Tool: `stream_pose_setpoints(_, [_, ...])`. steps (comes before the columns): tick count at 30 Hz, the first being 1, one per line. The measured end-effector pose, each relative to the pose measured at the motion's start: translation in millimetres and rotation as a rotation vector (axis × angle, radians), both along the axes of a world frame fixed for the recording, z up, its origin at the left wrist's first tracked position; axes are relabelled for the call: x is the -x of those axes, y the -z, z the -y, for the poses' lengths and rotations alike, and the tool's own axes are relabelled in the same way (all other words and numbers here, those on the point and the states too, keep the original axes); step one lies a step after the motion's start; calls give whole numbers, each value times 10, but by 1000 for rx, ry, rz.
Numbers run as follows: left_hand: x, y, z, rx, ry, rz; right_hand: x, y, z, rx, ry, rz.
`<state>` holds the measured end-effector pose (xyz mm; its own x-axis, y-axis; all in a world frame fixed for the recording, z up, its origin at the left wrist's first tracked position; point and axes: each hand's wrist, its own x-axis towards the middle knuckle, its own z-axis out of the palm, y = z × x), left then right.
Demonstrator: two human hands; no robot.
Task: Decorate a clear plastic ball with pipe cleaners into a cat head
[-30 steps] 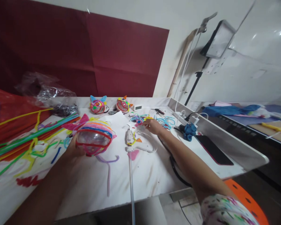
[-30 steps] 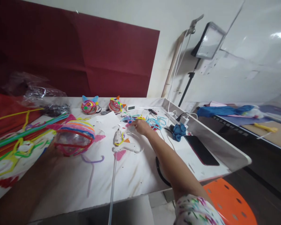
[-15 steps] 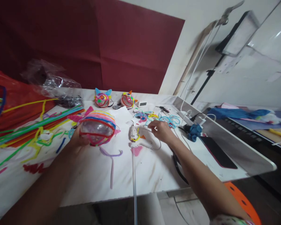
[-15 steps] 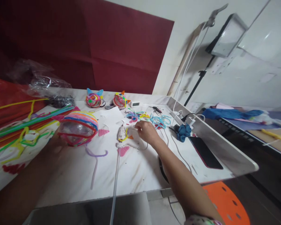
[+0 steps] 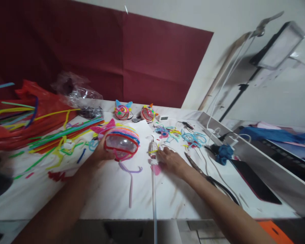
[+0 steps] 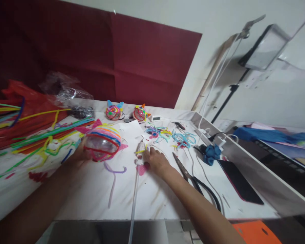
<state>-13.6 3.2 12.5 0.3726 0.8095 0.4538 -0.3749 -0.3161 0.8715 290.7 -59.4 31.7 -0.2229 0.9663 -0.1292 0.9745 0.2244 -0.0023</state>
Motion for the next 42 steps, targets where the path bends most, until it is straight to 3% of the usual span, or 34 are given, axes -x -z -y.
stream_pose_setpoints(6, [5, 55, -27, -108, -97, -70, -94, 137, 11, -122, 6, -134])
stream_pose_setpoints(9, [27, 86, -41, -176, -184, -149, -263, 150, 35, -278, -50, -410])
stream_pose_setpoints(12, [36, 89, -31, -229, -265, -253, -403, 40, 99, -394, -111, -693])
stream_pose_setpoints(17, [31, 73, 0, -298, -339, -361, -474, -193, 304, -313, 70, -965])
stream_pose_setpoints(21, [17, 62, 14, -450, -464, -444, -422, -217, 507, -250, -52, -1188])
stream_pose_setpoints(27, [-17, 2, 39, -653, -567, -541, -202, -264, 711, -231, -176, -1143])
stream_pose_setpoints(34, [-42, -24, 59, -717, -578, -540, 83, -461, 723, -217, -299, -1039])
stream_pose_setpoints(42, [-80, -37, 82, -748, -572, -522, 149, -471, 714, -225, -294, -1049])
